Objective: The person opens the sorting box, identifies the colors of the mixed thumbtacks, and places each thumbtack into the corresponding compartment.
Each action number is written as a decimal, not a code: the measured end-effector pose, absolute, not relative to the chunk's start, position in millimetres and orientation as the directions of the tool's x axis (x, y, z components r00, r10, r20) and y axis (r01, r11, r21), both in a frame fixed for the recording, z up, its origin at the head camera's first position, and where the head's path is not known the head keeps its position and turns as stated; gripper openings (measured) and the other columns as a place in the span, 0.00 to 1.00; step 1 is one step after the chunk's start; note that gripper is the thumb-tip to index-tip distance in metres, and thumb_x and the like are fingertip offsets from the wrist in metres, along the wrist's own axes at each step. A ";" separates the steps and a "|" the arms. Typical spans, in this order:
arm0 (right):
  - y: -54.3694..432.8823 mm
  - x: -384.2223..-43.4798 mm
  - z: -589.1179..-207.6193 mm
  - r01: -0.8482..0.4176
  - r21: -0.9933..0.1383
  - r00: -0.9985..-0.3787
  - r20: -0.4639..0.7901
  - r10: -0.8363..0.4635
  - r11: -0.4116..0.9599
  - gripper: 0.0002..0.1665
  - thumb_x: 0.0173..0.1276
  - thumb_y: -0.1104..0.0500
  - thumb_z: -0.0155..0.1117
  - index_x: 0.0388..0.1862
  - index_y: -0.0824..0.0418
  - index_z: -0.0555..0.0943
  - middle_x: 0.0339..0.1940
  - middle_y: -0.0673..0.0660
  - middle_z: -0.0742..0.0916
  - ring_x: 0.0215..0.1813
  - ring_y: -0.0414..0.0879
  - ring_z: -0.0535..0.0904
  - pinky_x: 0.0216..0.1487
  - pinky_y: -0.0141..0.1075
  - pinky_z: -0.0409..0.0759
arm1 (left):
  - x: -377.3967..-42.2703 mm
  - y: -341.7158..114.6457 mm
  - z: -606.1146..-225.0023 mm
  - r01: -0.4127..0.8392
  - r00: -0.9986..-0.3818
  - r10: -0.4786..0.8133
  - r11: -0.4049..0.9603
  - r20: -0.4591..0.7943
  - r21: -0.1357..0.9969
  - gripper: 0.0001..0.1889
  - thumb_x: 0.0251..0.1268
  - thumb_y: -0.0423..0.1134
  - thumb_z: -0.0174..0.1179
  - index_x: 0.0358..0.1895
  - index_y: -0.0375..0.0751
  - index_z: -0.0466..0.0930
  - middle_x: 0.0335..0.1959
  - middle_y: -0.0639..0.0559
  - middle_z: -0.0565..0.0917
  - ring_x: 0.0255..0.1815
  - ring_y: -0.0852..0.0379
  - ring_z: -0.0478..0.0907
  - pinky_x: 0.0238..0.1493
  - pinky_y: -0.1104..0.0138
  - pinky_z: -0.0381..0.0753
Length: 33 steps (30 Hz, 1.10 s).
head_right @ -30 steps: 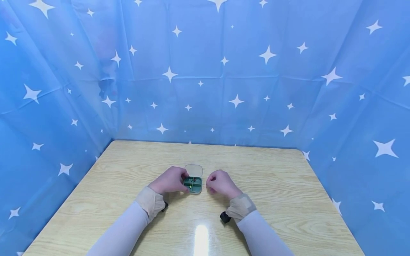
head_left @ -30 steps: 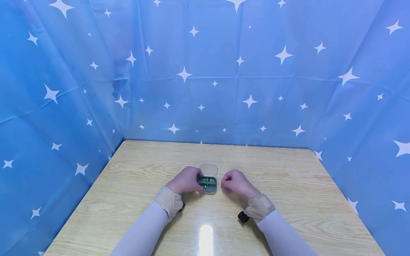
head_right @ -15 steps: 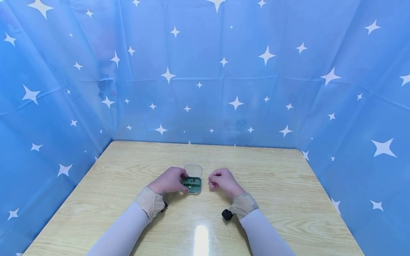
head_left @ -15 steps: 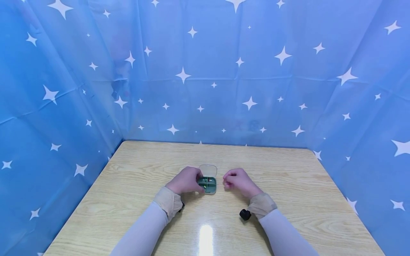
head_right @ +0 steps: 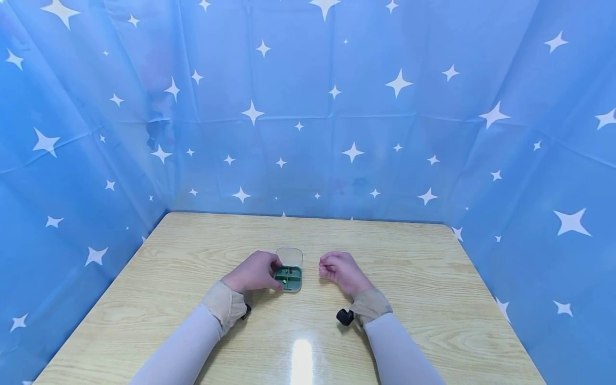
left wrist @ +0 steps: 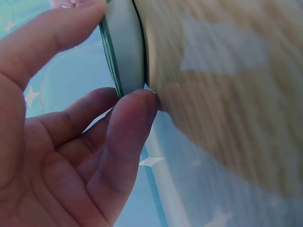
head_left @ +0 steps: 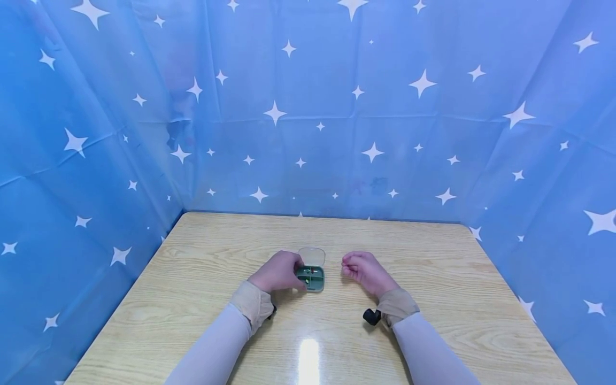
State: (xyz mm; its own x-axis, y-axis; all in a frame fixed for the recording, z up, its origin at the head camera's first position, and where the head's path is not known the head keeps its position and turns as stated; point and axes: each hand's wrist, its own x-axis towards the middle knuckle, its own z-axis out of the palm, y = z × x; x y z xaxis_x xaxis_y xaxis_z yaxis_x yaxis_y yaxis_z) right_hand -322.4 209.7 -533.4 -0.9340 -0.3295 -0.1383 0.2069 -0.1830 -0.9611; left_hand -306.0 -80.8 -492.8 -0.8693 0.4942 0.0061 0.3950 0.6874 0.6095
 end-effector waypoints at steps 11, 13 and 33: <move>218.0 -322.5 -530.4 0.316 -0.830 -0.914 -0.136 -0.383 -0.460 0.20 0.80 0.73 0.41 0.37 0.60 0.80 0.33 0.50 0.85 0.34 0.37 0.82 0.39 0.22 0.82 | -305.5 -81.5 -493.1 0.395 -0.872 0.490 0.696 0.005 0.600 0.24 0.47 0.41 0.83 0.48 0.39 0.88 0.38 0.53 0.87 0.34 0.60 0.77 0.43 0.63 0.81; 220.3 -322.9 -529.8 0.344 -0.780 -0.905 -0.126 -0.407 -0.523 0.21 0.81 0.72 0.37 0.37 0.61 0.78 0.33 0.51 0.85 0.33 0.37 0.81 0.37 0.22 0.81 | -305.7 -81.7 -492.9 0.395 -0.872 0.489 0.697 0.005 0.598 0.24 0.47 0.41 0.83 0.48 0.39 0.88 0.38 0.53 0.87 0.34 0.60 0.77 0.43 0.63 0.81; 228.4 -325.4 -530.3 0.441 -0.532 -0.870 -0.057 -0.489 -0.723 0.23 0.79 0.69 0.29 0.35 0.63 0.75 0.32 0.53 0.81 0.33 0.38 0.76 0.36 0.22 0.74 | -306.4 -81.9 -492.4 0.400 -0.868 0.497 0.696 0.002 0.596 0.22 0.48 0.41 0.82 0.48 0.39 0.88 0.37 0.53 0.87 0.34 0.60 0.77 0.42 0.64 0.81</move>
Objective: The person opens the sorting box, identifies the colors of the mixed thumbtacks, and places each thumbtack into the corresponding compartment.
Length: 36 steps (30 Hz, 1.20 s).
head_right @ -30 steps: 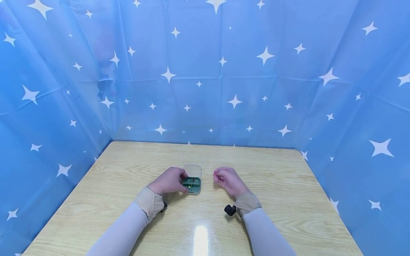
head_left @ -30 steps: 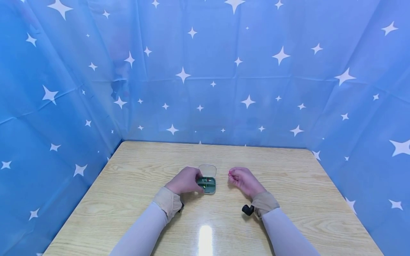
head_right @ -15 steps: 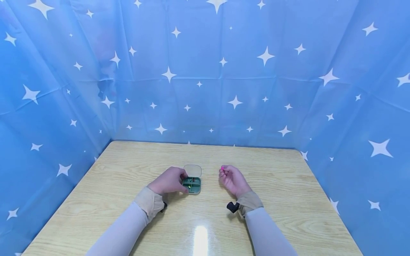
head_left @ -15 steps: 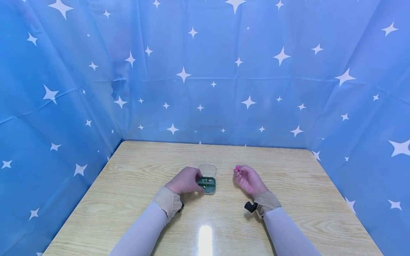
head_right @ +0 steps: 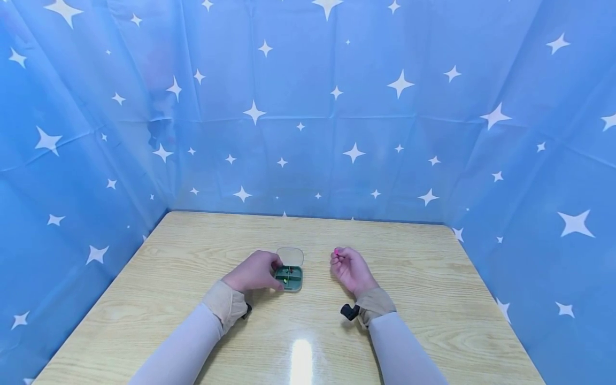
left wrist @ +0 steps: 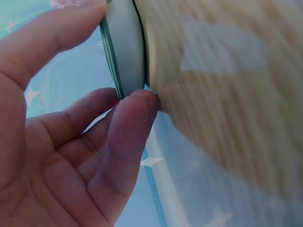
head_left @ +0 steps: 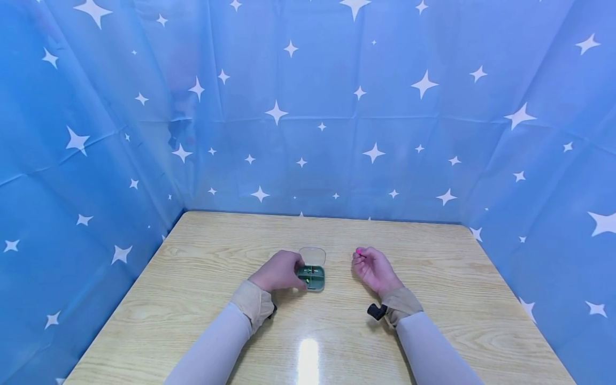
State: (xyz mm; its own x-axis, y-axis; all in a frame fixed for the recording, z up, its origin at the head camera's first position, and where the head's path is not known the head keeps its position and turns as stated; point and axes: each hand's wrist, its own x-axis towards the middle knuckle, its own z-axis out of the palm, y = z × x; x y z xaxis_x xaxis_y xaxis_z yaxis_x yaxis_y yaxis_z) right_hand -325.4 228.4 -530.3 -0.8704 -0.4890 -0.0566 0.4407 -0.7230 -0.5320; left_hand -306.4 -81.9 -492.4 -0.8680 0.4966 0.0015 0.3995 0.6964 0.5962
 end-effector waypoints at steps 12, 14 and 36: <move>205.6 -319.4 -522.0 0.223 -0.891 -0.947 -0.102 -0.305 -0.395 0.16 0.79 0.71 0.46 0.36 0.59 0.80 0.33 0.49 0.82 0.32 0.34 0.78 0.33 0.21 0.76 | -307.3 -81.3 -493.5 0.395 -0.870 0.493 0.690 0.006 0.606 0.22 0.45 0.41 0.83 0.45 0.40 0.88 0.34 0.56 0.85 0.32 0.60 0.76 0.39 0.65 0.80; 200.8 -318.1 -519.6 0.195 -0.931 -0.951 -0.103 -0.291 -0.308 0.14 0.78 0.71 0.48 0.37 0.61 0.80 0.33 0.49 0.83 0.32 0.34 0.77 0.34 0.22 0.77 | -307.6 -81.5 -493.1 0.395 -0.870 0.493 0.693 0.005 0.603 0.22 0.45 0.41 0.82 0.45 0.40 0.88 0.34 0.56 0.85 0.31 0.60 0.76 0.39 0.65 0.80; 157.7 -297.8 -510.9 -0.127 -0.910 -0.949 -0.003 -0.314 0.394 0.09 0.75 0.68 0.58 0.40 0.69 0.85 0.25 0.55 0.83 0.28 0.43 0.78 0.30 0.33 0.78 | -310.0 -81.9 -493.6 0.390 -0.875 0.484 0.700 0.003 0.598 0.21 0.43 0.42 0.83 0.42 0.41 0.87 0.32 0.56 0.86 0.30 0.61 0.76 0.38 0.66 0.79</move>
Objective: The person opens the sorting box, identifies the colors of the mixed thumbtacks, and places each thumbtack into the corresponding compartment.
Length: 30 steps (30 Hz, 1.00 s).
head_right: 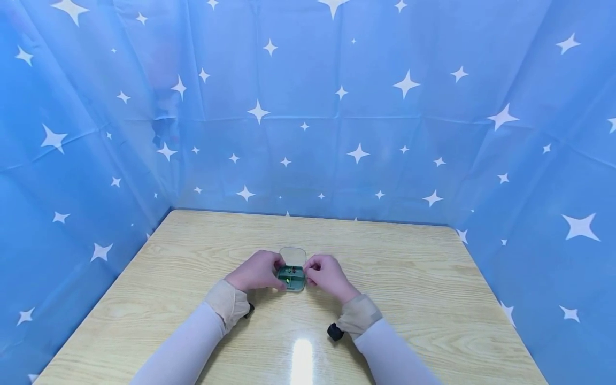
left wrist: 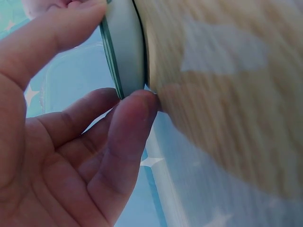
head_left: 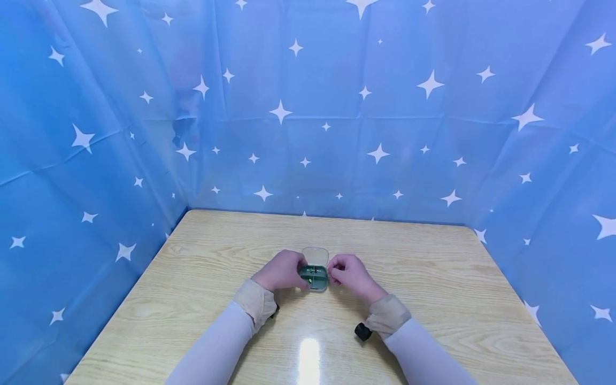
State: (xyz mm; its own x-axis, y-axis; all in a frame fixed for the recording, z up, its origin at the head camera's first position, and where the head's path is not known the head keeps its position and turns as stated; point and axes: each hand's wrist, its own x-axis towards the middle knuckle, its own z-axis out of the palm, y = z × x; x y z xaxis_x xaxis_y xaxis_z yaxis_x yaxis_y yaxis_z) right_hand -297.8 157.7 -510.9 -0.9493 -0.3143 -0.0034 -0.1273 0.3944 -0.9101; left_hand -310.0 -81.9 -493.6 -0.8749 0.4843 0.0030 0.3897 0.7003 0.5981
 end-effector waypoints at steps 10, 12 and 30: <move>149.1 -293.5 -515.6 -0.187 -0.832 -0.952 0.022 -0.305 0.522 0.08 0.71 0.68 0.62 0.36 0.60 0.86 0.25 0.50 0.82 0.26 0.42 0.75 0.28 0.31 0.73 | -309.3 -80.2 -491.1 0.390 -0.875 0.484 0.713 -0.006 0.583 0.21 0.44 0.43 0.84 0.42 0.41 0.88 0.32 0.54 0.86 0.30 0.61 0.76 0.38 0.66 0.79; 148.4 -293.8 -516.1 -0.195 -0.825 -0.952 0.028 -0.306 0.530 0.08 0.71 0.68 0.62 0.35 0.60 0.86 0.26 0.50 0.82 0.27 0.42 0.75 0.29 0.31 0.73 | -309.6 -80.3 -490.9 0.389 -0.876 0.482 0.717 -0.009 0.578 0.21 0.45 0.43 0.84 0.43 0.41 0.88 0.33 0.54 0.86 0.31 0.61 0.76 0.39 0.66 0.79; 148.8 -293.5 -515.9 -0.200 -0.804 -0.954 0.030 -0.297 0.561 0.09 0.71 0.68 0.64 0.37 0.58 0.88 0.30 0.51 0.86 0.30 0.42 0.77 0.32 0.32 0.77 | -308.5 -80.0 -490.8 0.390 -0.878 0.479 0.715 -0.001 0.580 0.21 0.45 0.43 0.83 0.43 0.41 0.88 0.32 0.57 0.85 0.31 0.61 0.76 0.39 0.67 0.78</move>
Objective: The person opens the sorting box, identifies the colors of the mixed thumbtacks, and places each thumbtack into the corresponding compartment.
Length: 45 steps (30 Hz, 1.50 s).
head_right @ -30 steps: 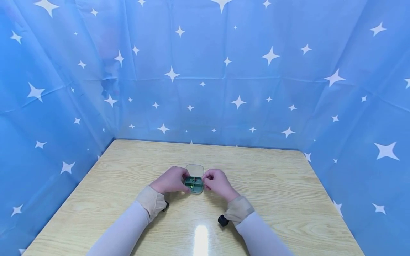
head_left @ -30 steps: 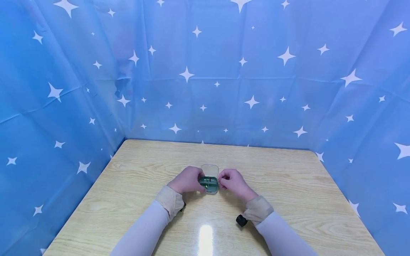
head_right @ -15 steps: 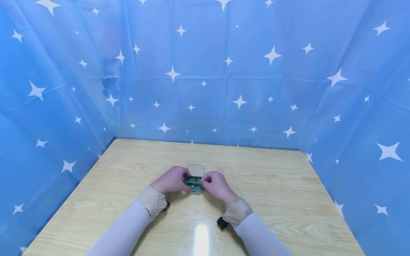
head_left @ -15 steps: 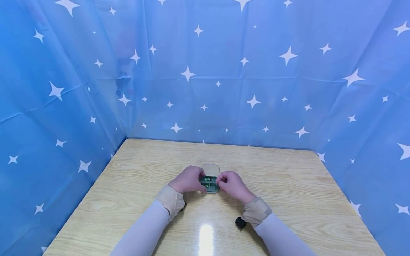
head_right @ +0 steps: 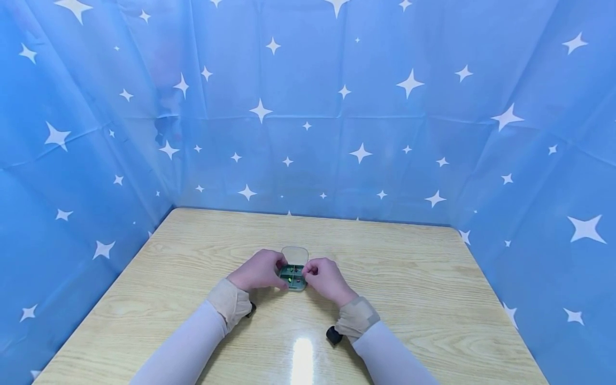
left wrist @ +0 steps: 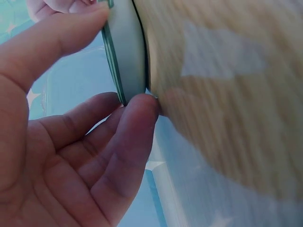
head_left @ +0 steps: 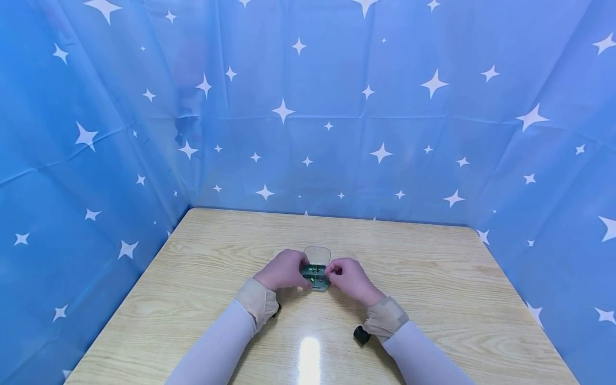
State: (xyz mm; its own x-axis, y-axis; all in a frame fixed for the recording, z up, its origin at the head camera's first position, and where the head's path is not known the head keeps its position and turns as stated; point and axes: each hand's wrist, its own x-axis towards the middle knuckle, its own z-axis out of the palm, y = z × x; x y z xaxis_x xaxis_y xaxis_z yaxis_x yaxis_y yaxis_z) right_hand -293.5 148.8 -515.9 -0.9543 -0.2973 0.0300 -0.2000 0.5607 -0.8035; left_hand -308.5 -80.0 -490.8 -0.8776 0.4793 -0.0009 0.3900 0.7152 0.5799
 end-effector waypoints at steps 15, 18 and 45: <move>150.2 -295.2 -514.2 0.046 -0.903 -0.990 -0.099 -0.102 0.426 0.09 0.70 0.66 0.63 0.47 0.67 0.84 0.37 0.58 0.86 0.35 0.45 0.85 0.39 0.36 0.88 | -307.2 -70.2 -493.8 0.359 -0.905 0.422 0.702 0.046 0.615 0.22 0.43 0.39 0.83 0.43 0.35 0.88 0.34 0.51 0.88 0.32 0.59 0.78 0.41 0.65 0.81; 150.0 -295.3 -514.8 0.079 -0.920 -0.990 -0.117 -0.077 0.383 0.20 0.68 0.65 0.60 0.58 0.68 0.80 0.45 0.61 0.84 0.39 0.48 0.87 0.42 0.38 0.90 | -306.3 -67.6 -495.0 0.307 -0.924 0.382 0.689 0.032 0.657 0.26 0.42 0.37 0.83 0.48 0.32 0.87 0.37 0.49 0.89 0.36 0.57 0.81 0.45 0.62 0.84; 151.8 -298.6 -515.9 0.097 -0.969 -0.990 -0.118 -0.080 0.225 0.20 0.82 0.55 0.60 0.62 0.69 0.81 0.53 0.65 0.84 0.48 0.49 0.87 0.51 0.41 0.90 | -310.1 -73.1 -503.0 0.131 -0.960 0.280 0.483 -0.011 0.865 0.25 0.81 0.56 0.56 0.57 0.36 0.86 0.52 0.43 0.89 0.48 0.52 0.89 0.59 0.53 0.84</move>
State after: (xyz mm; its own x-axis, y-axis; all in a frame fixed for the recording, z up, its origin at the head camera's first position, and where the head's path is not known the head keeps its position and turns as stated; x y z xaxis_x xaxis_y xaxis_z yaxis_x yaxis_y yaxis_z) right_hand -298.6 151.8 -515.9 -0.9897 -0.0805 -0.1182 0.0975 0.2255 -0.9694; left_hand -310.1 -73.1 -503.0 -0.9599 0.2800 -0.0112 0.1310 0.4835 0.8655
